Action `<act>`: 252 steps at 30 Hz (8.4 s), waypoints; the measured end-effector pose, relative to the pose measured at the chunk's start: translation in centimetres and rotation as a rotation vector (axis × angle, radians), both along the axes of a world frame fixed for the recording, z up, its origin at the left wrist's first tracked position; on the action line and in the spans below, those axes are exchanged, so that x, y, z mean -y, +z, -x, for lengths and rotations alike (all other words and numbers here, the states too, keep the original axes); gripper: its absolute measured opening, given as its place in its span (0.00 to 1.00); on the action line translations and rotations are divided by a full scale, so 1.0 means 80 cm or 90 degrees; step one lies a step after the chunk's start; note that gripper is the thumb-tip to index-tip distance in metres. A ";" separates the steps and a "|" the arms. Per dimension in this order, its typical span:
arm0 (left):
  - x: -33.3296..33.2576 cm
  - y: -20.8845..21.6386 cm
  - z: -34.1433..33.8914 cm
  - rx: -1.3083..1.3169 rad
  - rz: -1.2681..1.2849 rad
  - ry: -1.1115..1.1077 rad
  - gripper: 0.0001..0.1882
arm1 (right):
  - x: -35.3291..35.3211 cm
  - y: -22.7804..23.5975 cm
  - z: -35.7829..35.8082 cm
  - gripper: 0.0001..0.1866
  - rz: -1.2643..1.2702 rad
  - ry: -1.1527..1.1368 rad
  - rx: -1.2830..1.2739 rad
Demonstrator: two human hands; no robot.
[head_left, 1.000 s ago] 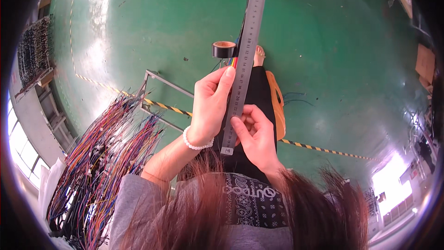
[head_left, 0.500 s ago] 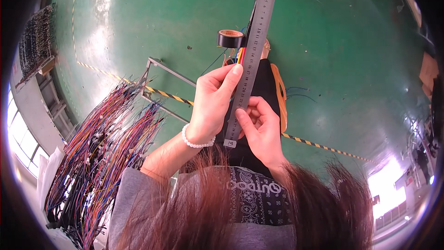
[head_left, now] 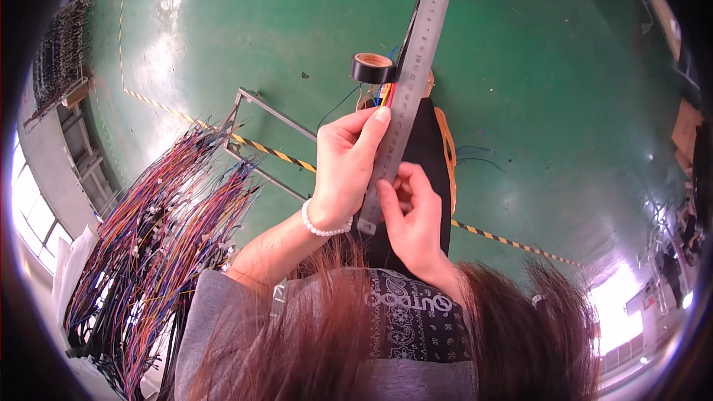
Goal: Wrapping electrical wire bundles with tape and measuring lengths using a ruler.
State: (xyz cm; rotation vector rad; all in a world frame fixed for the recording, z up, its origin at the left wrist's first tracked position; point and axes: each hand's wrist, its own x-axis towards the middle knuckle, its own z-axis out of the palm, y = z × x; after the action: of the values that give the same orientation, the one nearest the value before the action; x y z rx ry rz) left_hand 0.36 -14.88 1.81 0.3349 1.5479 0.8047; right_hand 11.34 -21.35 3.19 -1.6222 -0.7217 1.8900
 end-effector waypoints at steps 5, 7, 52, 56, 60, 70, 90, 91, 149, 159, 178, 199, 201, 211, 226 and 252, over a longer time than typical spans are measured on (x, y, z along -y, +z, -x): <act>0.002 0.001 0.003 -0.161 -0.082 -0.095 0.12 | -0.024 -0.028 -0.049 0.05 -0.120 -0.146 0.041; 0.010 -0.006 0.015 -0.185 -0.099 -0.091 0.12 | -0.087 -0.075 -0.091 0.08 -0.139 -0.170 0.041; 0.018 -0.022 0.044 0.034 -0.151 -0.043 0.12 | -0.122 -0.110 0.038 0.15 0.007 -0.075 -0.491; 0.020 -0.035 0.049 -0.053 -0.185 -0.095 0.07 | -0.085 -0.084 -0.008 0.24 -0.319 0.134 0.002; 0.024 -0.025 0.046 -0.373 -0.366 -0.222 0.04 | -0.135 -0.008 0.015 0.11 -0.550 0.345 0.174; 0.022 -0.036 0.028 -0.156 -0.217 -0.048 0.06 | -0.122 -0.094 0.045 0.11 0.102 -0.101 -0.311; 0.022 -0.032 0.024 -0.296 -0.304 -0.162 0.04 | -0.124 -0.116 0.016 0.09 -0.061 0.041 -0.331; 0.021 -0.034 0.025 -0.292 -0.302 -0.157 0.05 | -0.121 -0.119 0.016 0.09 -0.069 0.043 -0.413; 0.009 -0.180 0.080 -0.481 -0.054 -0.255 0.14 | 0.107 -0.745 -0.360 0.17 0.324 -0.035 0.158; -0.011 -0.196 0.057 -0.163 -0.103 -0.304 0.17 | 0.067 -0.779 -0.308 0.18 0.021 0.117 0.302; 0.069 -0.131 -0.025 0.276 -0.496 -0.438 0.27 | 0.091 -0.185 -0.108 0.10 -0.508 -0.013 0.103; 0.066 -0.136 -0.016 0.349 -0.358 -0.410 0.27 | 0.069 -0.191 -0.132 0.08 -0.320 0.092 -0.024; 0.066 -0.138 -0.017 0.358 -0.347 -0.388 0.26 | 0.072 -0.209 -0.118 0.10 -0.370 0.041 -0.047; 0.079 -0.144 -0.013 0.199 -0.348 -0.360 0.27 | 0.081 -0.202 -0.104 0.12 -0.297 0.059 -0.104; 0.189 -0.173 -0.003 -0.357 -0.508 -0.238 0.06 | 0.089 -0.219 -0.091 0.12 -0.183 -0.015 -0.222; 0.159 -0.165 0.028 -0.530 -0.719 -0.416 0.07 | 0.029 -0.207 -0.097 0.10 -0.277 0.065 -0.047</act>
State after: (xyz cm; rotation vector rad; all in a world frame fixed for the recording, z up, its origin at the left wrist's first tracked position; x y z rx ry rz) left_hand -1.86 -27.61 -11.38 2.0901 1.3739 0.9789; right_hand 19.12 -23.69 -13.37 -1.2561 -1.1113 1.6988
